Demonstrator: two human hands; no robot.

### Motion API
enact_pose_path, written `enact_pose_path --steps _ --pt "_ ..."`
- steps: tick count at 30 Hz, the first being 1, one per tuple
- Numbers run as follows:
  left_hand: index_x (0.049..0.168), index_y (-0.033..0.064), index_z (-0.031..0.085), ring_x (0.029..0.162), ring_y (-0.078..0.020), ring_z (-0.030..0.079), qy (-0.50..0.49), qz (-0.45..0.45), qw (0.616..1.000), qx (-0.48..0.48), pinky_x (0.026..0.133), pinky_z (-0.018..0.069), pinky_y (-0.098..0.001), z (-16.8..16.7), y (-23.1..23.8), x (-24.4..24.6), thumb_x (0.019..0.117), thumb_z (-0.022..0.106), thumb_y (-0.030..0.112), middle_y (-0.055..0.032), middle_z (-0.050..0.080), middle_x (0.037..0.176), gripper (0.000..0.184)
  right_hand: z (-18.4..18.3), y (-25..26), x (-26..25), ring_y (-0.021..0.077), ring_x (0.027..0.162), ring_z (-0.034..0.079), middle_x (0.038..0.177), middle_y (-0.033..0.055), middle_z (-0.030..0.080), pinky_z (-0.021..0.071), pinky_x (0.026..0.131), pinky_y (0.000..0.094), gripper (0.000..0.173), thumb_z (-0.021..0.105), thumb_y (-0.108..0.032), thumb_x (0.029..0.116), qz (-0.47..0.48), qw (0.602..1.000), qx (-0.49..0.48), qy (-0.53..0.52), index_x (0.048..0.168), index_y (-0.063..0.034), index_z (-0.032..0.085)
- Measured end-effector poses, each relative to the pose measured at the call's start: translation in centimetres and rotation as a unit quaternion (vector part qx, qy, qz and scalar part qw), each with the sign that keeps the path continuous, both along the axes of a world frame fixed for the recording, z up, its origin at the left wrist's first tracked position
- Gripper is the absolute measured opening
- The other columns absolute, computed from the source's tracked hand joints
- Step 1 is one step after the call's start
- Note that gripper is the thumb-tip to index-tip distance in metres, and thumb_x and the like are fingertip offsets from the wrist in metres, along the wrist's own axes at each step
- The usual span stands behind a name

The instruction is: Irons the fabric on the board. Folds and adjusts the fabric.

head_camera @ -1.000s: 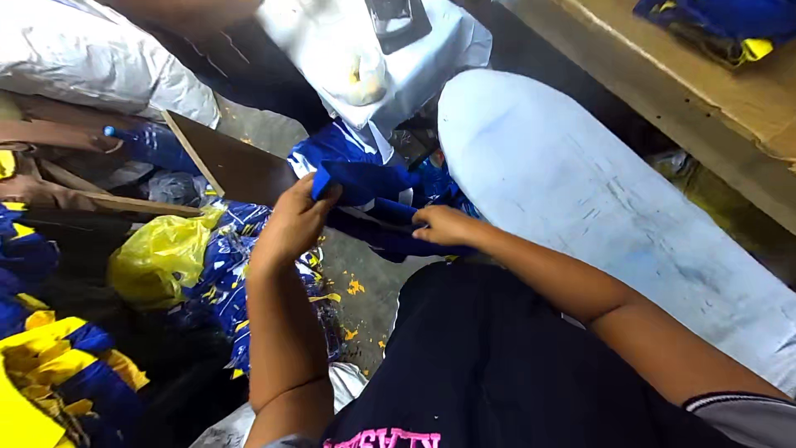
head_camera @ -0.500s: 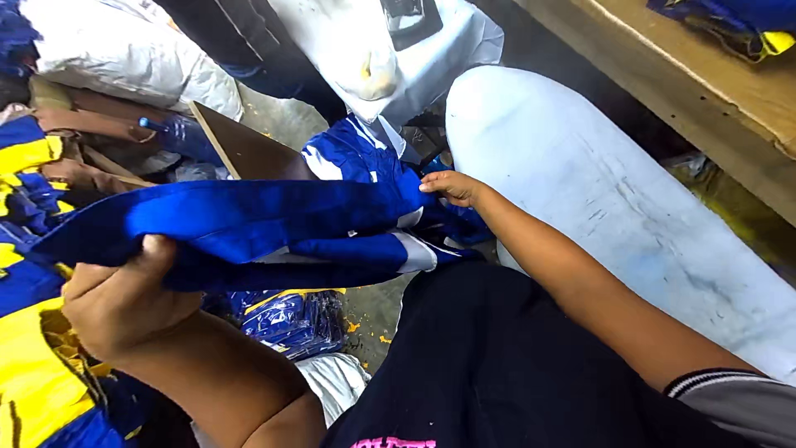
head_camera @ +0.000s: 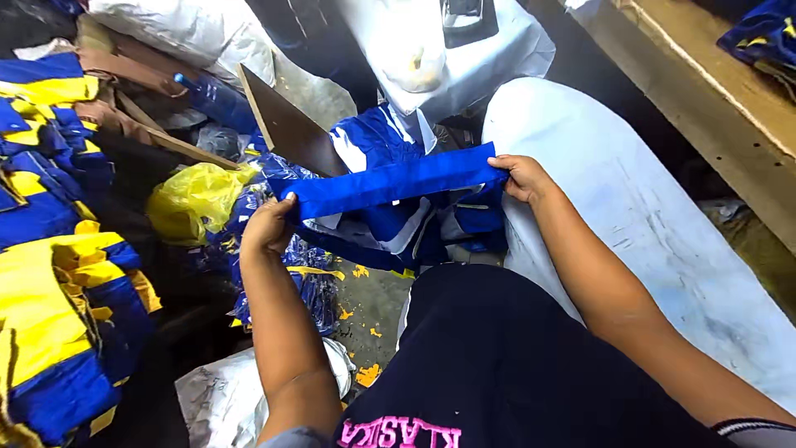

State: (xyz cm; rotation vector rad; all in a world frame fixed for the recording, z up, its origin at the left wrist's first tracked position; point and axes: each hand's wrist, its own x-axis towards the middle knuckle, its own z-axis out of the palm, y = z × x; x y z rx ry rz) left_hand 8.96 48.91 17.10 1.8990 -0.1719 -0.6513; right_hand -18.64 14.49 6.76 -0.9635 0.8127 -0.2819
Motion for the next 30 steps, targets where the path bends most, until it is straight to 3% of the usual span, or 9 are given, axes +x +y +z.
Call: enact_pose_path --steps 8,16,20,24,27,29,30 --pt "0.127 0.0090 0.055 0.093 -0.0061 0.066 0.003 -0.025 1.000 0.007 0.087 0.0560 -0.0294 -1.5 -2.2 1.7 0.1103 0.043 0.023 0.0008 0.067 0.103 0.025 -1.0 0.0 -1.5 0.0107 0.084 0.066 0.095 0.0041 0.067 0.0568 0.079 0.0288 0.013 0.053 -0.013 0.1064 -0.027 0.999 -0.002 0.021 0.112 -0.0044 0.061" --pt "0.128 0.0087 0.054 0.096 -0.0065 0.067 0.000 -0.046 0.999 -0.023 0.089 0.0561 -0.0301 -2.0 -3.9 2.3 0.1108 0.042 0.023 0.0006 0.067 0.106 0.026 -0.9 -0.7 -2.4 0.0073 0.077 0.063 0.085 -0.0008 0.064 0.0546 0.073 0.0262 0.011 0.054 -0.015 0.1068 -0.035 0.998 -0.054 0.016 0.097 -0.0108 0.057" --pt "0.122 0.0033 0.058 0.097 -0.0045 0.064 -0.084 -0.070 0.994 -0.004 0.093 0.0533 -0.0301 -2.3 -4.2 2.4 0.1088 0.047 0.020 -0.0007 0.066 0.106 0.024 -0.7 -0.6 -2.4 0.0062 0.077 0.063 0.086 -0.0007 0.066 0.0542 0.075 0.0267 0.011 0.061 -0.016 0.1033 -0.061 0.986 -0.150 0.043 0.099 -0.0061 0.066" --pt "0.123 0.0000 0.060 0.100 -0.0050 0.064 -0.140 -0.067 0.988 -0.012 0.097 0.0522 -0.0314 -2.5 -4.5 2.1 0.1088 0.048 0.022 -0.0034 0.067 0.110 0.029 -0.5 -0.3 -2.1 0.0048 0.077 0.063 0.085 -0.0007 0.068 0.0546 0.076 0.0262 0.013 0.064 -0.016 0.1023 -0.084 0.974 -0.205 0.044 0.097 -0.0046 0.069" --pt "0.121 0.0010 0.060 0.097 -0.0051 0.065 -0.145 -0.035 0.988 -0.033 0.094 0.0536 -0.0320 -3.2 -4.6 2.1 0.1090 0.048 0.025 -0.0022 0.067 0.106 0.029 -0.5 -0.2 -1.8 0.0063 0.076 0.062 0.085 0.0025 0.067 0.0541 0.075 0.0271 0.010 0.067 -0.010 0.0985 -0.104 0.970 -0.215 0.056 0.103 -0.0005 0.066" --pt "0.121 0.0015 0.056 0.095 -0.0053 0.062 -0.155 0.001 0.986 -0.054 0.091 0.0530 -0.0317 -4.1 -4.8 2.2 0.1078 0.049 0.024 -0.0014 0.063 0.105 0.027 -0.4 0.0 -1.8 0.0075 0.076 0.062 0.088 0.0060 0.066 0.0544 0.075 0.0279 0.024 0.069 -0.007 0.0958 -0.119 0.968 -0.209 0.072 0.115 0.0026 0.057" --pt "0.130 0.0015 0.052 0.096 -0.0053 0.062 -0.160 0.017 0.985 -0.065 0.090 0.0534 -0.0303 -4.3 -4.9 2.1 0.1072 0.049 0.021 -0.0020 0.061 0.109 0.030 -0.5 0.1 -1.8 0.0078 0.073 0.059 0.086 0.0061 0.062 0.0531 0.073 0.0277 0.028 0.070 -0.006 0.0948 -0.127 0.967 -0.207 0.077 0.115 0.0026 0.053"
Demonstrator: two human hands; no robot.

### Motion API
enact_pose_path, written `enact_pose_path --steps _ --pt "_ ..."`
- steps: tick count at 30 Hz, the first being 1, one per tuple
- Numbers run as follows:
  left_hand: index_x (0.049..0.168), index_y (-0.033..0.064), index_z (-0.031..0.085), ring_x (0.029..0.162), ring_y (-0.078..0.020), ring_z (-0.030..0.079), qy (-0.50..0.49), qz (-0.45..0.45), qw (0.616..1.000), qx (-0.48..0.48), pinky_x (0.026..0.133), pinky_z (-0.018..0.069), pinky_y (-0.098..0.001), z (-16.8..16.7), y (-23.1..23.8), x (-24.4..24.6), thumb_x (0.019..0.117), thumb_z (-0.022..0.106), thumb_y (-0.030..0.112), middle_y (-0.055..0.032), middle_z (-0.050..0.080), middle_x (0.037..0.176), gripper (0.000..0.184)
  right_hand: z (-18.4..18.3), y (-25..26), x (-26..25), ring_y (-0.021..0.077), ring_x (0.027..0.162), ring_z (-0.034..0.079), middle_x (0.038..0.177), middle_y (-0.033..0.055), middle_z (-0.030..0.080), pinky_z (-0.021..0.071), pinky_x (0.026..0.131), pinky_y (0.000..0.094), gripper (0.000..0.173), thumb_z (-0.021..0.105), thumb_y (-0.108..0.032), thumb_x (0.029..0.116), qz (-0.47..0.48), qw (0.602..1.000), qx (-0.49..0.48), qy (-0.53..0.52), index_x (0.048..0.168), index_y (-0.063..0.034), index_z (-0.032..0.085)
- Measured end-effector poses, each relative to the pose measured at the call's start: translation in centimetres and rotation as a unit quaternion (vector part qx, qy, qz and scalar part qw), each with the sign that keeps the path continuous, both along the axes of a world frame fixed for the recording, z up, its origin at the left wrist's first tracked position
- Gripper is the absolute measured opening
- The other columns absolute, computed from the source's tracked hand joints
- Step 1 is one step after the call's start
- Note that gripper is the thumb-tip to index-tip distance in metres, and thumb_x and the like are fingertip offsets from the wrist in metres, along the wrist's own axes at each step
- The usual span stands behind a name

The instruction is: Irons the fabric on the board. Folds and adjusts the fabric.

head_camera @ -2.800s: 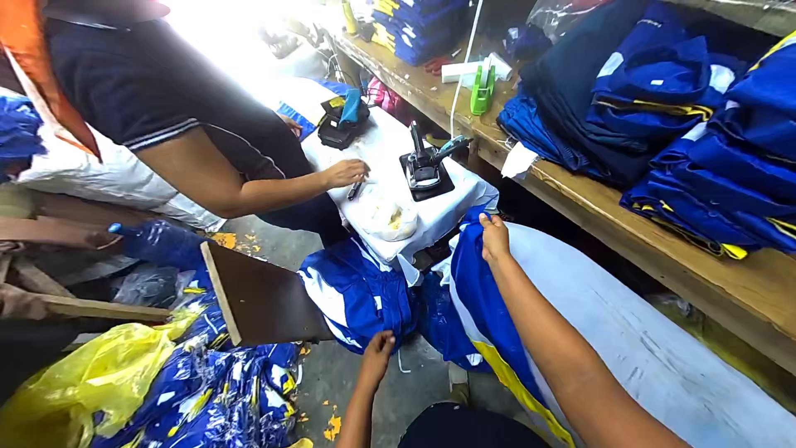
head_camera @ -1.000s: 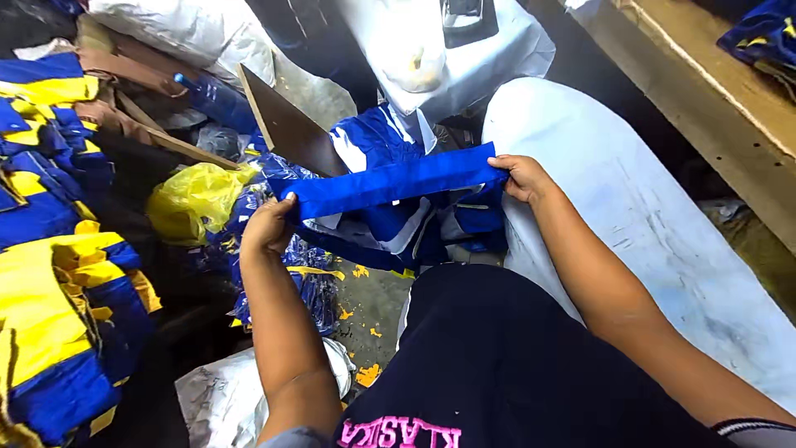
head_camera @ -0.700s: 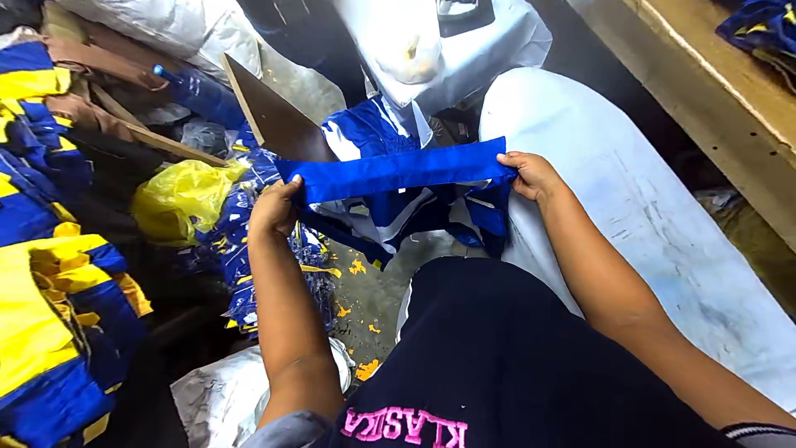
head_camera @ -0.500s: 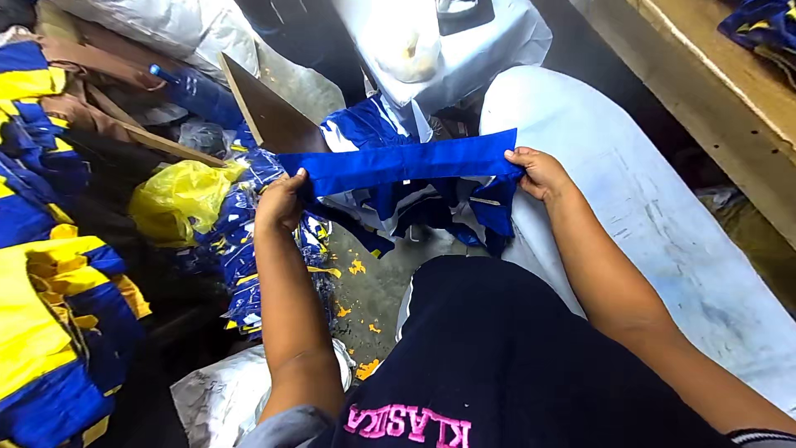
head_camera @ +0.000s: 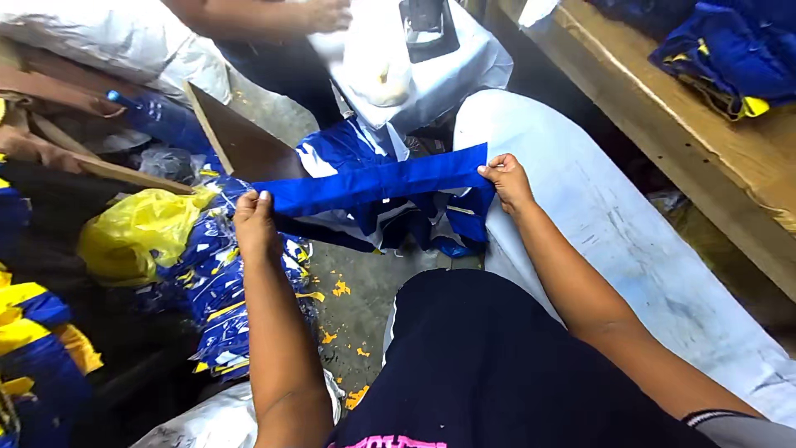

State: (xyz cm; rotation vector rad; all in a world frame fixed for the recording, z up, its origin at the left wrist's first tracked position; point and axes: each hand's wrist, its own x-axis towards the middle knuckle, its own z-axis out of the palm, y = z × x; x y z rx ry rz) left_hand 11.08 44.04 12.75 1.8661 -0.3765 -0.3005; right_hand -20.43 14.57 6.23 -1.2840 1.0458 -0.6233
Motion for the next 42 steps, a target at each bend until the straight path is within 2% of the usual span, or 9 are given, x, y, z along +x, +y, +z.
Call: enact_pose_path --steps 3,6,10,16,24,28,33,37,42 --pt "0.151 0.0029 0.032 0.098 -0.0068 0.062 -0.005 0.046 0.999 -0.017 0.089 0.0533 -0.0279 -0.1 -0.3 -0.3 0.1025 0.053 0.013 -0.0078 0.058 0.120 0.053 -0.4 0.2 0.0 0.0059 0.066 0.052 0.077 0.0010 0.052 0.0500 0.068 0.0251 0.024 0.069 -0.003 0.0945 0.010 1.000 -0.013 -0.016 0.106 -0.0015 0.048" --pt "0.150 0.0052 0.028 0.082 -0.0015 0.060 -0.027 0.077 0.997 -0.017 0.078 0.0527 -0.0232 0.0 -0.7 -0.5 0.0997 0.056 0.009 -0.0007 0.055 0.100 0.058 -0.3 0.3 -0.5 0.0043 0.075 0.060 0.087 0.0034 0.065 0.0531 0.075 0.0242 0.019 0.063 0.000 0.0978 0.078 0.996 -0.034 -0.039 0.116 0.0023 0.060" --pt "0.135 0.0009 0.046 0.089 -0.0025 0.058 -0.050 0.028 0.997 0.051 0.083 0.0504 -0.0245 0.0 -0.1 -0.1 0.1054 0.049 0.014 -0.0043 0.056 0.108 0.033 0.3 0.3 -0.9 0.0054 0.093 0.065 0.106 0.0078 0.071 0.0533 0.087 0.0248 0.016 0.061 -0.002 0.1006 0.115 0.993 -0.033 -0.012 0.112 0.0018 0.071" --pt "0.105 0.0156 0.062 0.081 0.0033 0.064 0.060 -0.111 0.989 0.083 0.077 0.0560 -0.0211 2.5 1.3 -0.3 0.1052 0.053 0.021 0.0126 0.066 0.090 0.011 0.5 0.3 -1.3 0.0138 0.101 0.066 0.120 0.0153 0.068 0.0551 0.089 0.0303 0.031 0.070 0.006 0.0895 0.135 0.991 -0.014 0.011 0.120 0.0034 0.068" --pt "0.133 0.0003 0.057 0.095 -0.0008 0.065 0.005 -0.228 0.965 0.131 0.084 0.0561 -0.0209 3.7 3.1 -0.7 0.0865 0.066 -0.009 -0.0054 0.067 0.117 0.049 0.7 -1.6 -1.9 0.0213 0.110 0.067 0.123 0.0187 0.070 0.0530 0.098 0.0377 0.030 0.070 0.001 0.0930 0.154 0.974 -0.106 0.130 0.123 0.0030 0.069" --pt "0.135 0.0013 0.060 0.101 -0.0169 0.064 -0.055 -0.220 0.947 0.230 0.091 0.0535 -0.0396 3.8 3.0 -0.7 0.0910 0.070 -0.003 -0.0198 0.065 0.124 0.045 1.0 -2.2 -1.5 0.0257 0.109 0.068 0.119 0.0198 0.071 0.0526 0.099 0.0436 0.027 0.069 -0.001 0.0936 0.178 0.959 -0.123 0.184 0.120 0.0027 0.070" --pt "0.132 0.0005 0.063 0.099 -0.0277 0.065 -0.119 -0.210 0.929 0.279 0.092 0.0513 -0.0517 5.4 2.7 -1.3 0.0959 0.069 0.004 -0.0237 0.066 0.120 0.036 3.2 -2.3 -0.6 0.0289 0.106 0.068 0.114 0.0210 0.071 0.0517 0.097 0.0471 0.024 0.067 -0.004 0.0961 0.203 0.939 -0.157 0.228 0.119 0.0031 0.070" --pt "0.110 -0.0087 0.071 0.106 -0.0519 0.059 -0.214 -0.205 0.901 0.318 0.092 0.0449 -0.0699 5.4 3.8 -1.5 0.0954 0.069 0.000 -0.0363 0.059 0.114 0.017 5.3 -0.9 -0.4 0.0402 0.107 0.066 0.110 0.0272 0.069 0.0505 0.097 0.0577 0.019 0.066 -0.006 0.0977 0.241 0.910 -0.231 0.245 0.110 0.0068 0.072" --pt "0.110 -0.0086 0.072 0.120 -0.0530 0.059 -0.190 -0.186 0.890 0.371 0.104 0.0415 -0.0695 2.9 6.7 -0.2 0.0963 0.066 0.000 -0.0348 0.063 0.125 0.018 8.2 0.9 -0.8 0.0288 0.124 0.061 0.134 0.0217 0.063 0.0479 0.107 0.0436 0.019 0.061 -0.007 0.1015 0.404 0.871 -0.226 0.163 0.111 0.0062 0.070"
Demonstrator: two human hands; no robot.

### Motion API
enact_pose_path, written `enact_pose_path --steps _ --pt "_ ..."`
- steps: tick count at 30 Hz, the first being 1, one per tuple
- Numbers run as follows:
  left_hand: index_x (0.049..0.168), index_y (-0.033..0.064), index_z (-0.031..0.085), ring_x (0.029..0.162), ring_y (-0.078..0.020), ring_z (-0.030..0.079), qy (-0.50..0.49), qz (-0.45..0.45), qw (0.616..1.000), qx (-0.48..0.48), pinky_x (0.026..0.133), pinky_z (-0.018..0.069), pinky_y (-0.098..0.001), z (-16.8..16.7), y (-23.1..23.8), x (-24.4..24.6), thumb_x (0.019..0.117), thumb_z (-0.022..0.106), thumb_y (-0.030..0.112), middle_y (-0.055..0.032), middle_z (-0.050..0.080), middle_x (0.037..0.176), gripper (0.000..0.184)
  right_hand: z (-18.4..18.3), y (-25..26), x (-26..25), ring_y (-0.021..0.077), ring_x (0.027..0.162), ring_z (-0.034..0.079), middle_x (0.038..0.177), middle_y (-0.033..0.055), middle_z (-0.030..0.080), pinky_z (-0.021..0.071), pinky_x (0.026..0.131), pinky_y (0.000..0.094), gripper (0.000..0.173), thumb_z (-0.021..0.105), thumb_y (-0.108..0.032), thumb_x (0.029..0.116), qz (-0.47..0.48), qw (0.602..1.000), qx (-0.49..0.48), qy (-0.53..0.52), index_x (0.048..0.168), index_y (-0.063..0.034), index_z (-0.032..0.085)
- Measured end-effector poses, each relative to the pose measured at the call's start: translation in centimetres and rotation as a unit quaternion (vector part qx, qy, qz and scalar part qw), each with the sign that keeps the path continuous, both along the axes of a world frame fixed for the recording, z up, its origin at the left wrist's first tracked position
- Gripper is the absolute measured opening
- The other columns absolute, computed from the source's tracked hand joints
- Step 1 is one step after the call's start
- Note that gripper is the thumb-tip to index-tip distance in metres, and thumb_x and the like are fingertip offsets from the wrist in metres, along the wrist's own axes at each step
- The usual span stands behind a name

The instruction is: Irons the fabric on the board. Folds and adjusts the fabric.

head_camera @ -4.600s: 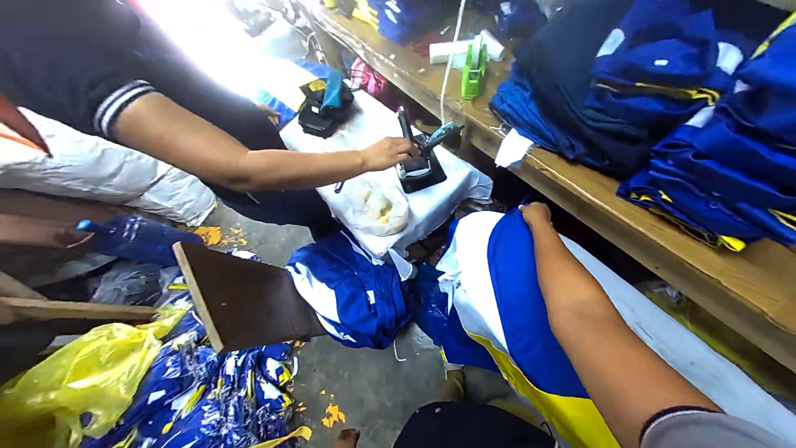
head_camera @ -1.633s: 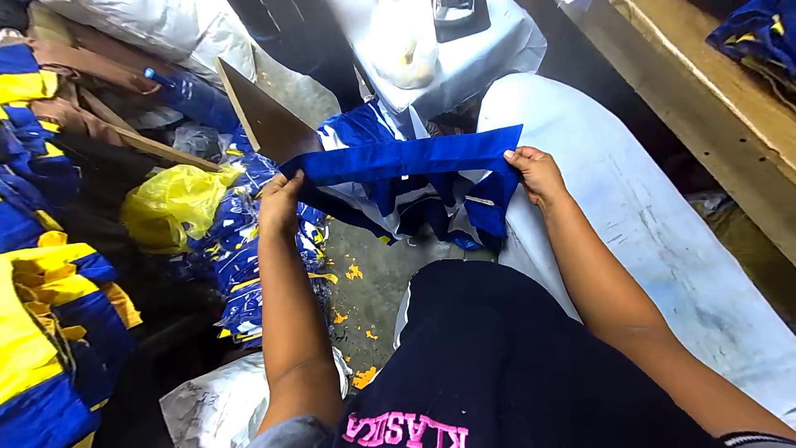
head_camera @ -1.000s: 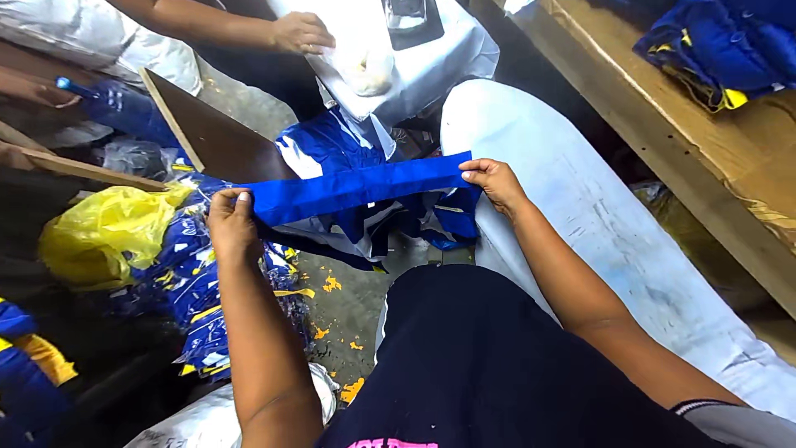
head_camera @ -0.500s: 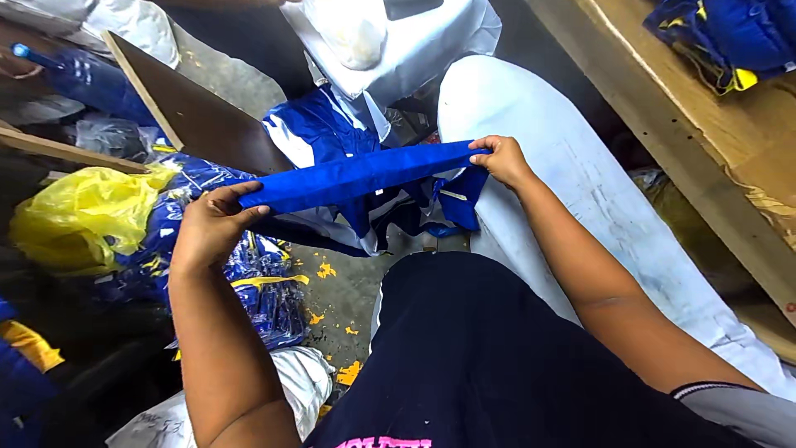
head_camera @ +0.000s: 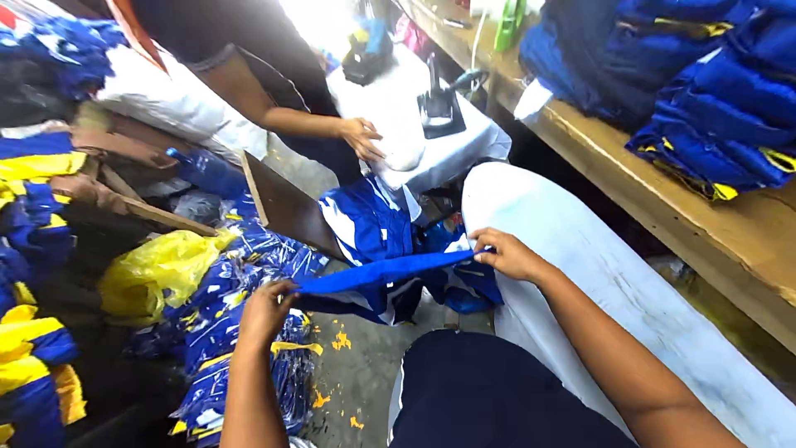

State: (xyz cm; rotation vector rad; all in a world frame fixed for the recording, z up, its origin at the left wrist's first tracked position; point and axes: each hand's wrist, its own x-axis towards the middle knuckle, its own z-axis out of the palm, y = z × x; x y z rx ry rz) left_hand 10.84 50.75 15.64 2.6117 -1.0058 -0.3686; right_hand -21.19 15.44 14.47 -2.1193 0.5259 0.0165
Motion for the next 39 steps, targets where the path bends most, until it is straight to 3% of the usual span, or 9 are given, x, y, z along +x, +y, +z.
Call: enact_pose_path --steps 3,7,9,12,17,22,29,34,39 --pt "0.117 -0.0068 0.070 0.113 -0.0535 0.063 0.063 0.042 0.990 0.121 0.100 0.0413 -0.0738 -1.2 1.4 0.4 0.1016 0.062 0.009 -0.0335 0.068 0.114 0.023 3.4 1.6 0.3 0.0191 0.094 0.064 0.103 0.0157 0.069 0.0504 0.087 0.0391 0.022 0.055 -0.012 0.1053 0.095 0.994 0.041 -0.021 0.113 0.0038 0.068" --pt "0.123 -0.0030 0.070 0.125 -0.0597 0.053 0.081 0.056 0.960 0.263 0.103 0.0316 -0.0813 -2.6 2.1 -0.8 0.0969 0.067 0.008 -0.0365 0.062 0.128 0.028 6.5 4.0 2.7 0.0256 0.088 0.067 0.096 0.0187 0.070 0.0521 0.081 0.0441 0.021 0.054 -0.007 0.1040 0.228 0.971 0.005 -0.076 0.110 0.0061 0.069" --pt "0.136 -0.0070 0.059 0.135 -0.0607 0.043 0.116 0.028 0.973 0.199 0.108 0.0258 -0.0806 -1.6 0.8 -2.8 0.0890 0.077 0.007 -0.0393 0.050 0.142 0.052 7.7 4.9 4.5 0.0302 0.091 0.067 0.097 0.0213 0.070 0.0517 0.083 0.0476 0.020 0.054 -0.004 0.1037 0.274 0.959 -0.019 -0.073 0.111 0.0077 0.068" --pt "0.151 -0.0047 0.042 0.140 -0.0347 0.049 0.198 -0.120 0.971 -0.057 0.114 0.0405 -0.0512 -0.2 -4.2 -8.1 0.0842 0.078 0.034 -0.0247 0.050 0.150 0.085 8.3 6.0 7.5 0.0341 0.097 0.068 0.101 0.0217 0.071 0.0510 0.088 0.0522 0.018 0.057 0.001 0.1013 0.317 0.944 -0.072 -0.049 0.113 0.0066 0.070" --pt "0.118 -0.0084 0.064 0.098 -0.0181 0.070 0.213 -0.176 0.938 -0.210 0.093 0.0562 -0.0412 -3.3 -10.7 -14.5 0.0995 0.065 0.017 -0.0174 0.072 0.105 0.032 9.3 4.6 10.3 0.0315 0.096 0.063 0.098 0.0177 0.069 0.0482 0.086 0.0520 0.011 0.065 0.002 0.0959 0.366 0.921 -0.130 -0.018 0.105 0.0030 0.072" --pt "0.108 0.0128 0.066 0.076 0.0001 0.068 0.454 -0.130 0.853 -0.220 0.073 0.0597 -0.0225 -1.3 -11.4 -12.4 0.1035 0.055 0.018 0.0084 0.072 0.087 0.013 7.2 0.9 11.2 0.0208 0.088 0.062 0.095 0.0116 0.069 0.0495 0.082 0.0442 0.012 0.066 -0.007 0.0986 0.279 0.955 -0.091 -0.034 0.105 -0.0007 0.073" --pt "0.114 0.0187 0.062 0.084 -0.0040 0.072 0.561 -0.007 0.799 -0.215 0.075 0.0621 -0.0262 1.2 -13.0 -11.0 0.1096 0.036 0.029 0.0060 0.075 0.092 0.028 2.6 2.0 11.6 0.0304 0.125 0.061 0.130 0.0194 0.067 0.0441 0.110 0.0469 0.032 0.058 -0.010 0.1032 0.054 0.988 -0.045 -0.140 0.132 0.0000 0.065" --pt "0.114 0.0203 0.064 0.090 -0.0059 0.073 0.577 0.009 0.764 -0.290 0.080 0.0623 -0.0281 1.4 -12.1 -10.3 0.1096 0.037 0.029 0.0041 0.076 0.096 0.028 -2.3 2.0 5.7 0.0269 0.103 0.067 0.111 0.0213 0.069 0.0529 0.095 0.0429 0.026 0.057 -0.013 0.1040 -0.136 0.979 0.061 -0.138 0.117 0.0071 0.066" --pt "0.112 0.0220 0.064 0.089 -0.0050 0.073 0.551 0.010 0.783 -0.288 0.081 0.0621 -0.0274 1.9 -11.7 -10.1 0.1077 0.042 0.031 0.0056 0.076 0.095 0.024 -6.8 4.1 4.0 0.0282 0.111 0.066 0.126 0.0241 0.066 0.0523 0.100 0.0399 0.038 0.069 -0.012 0.0978 -0.072 0.980 0.168 -0.082 0.130 0.0078 0.063"
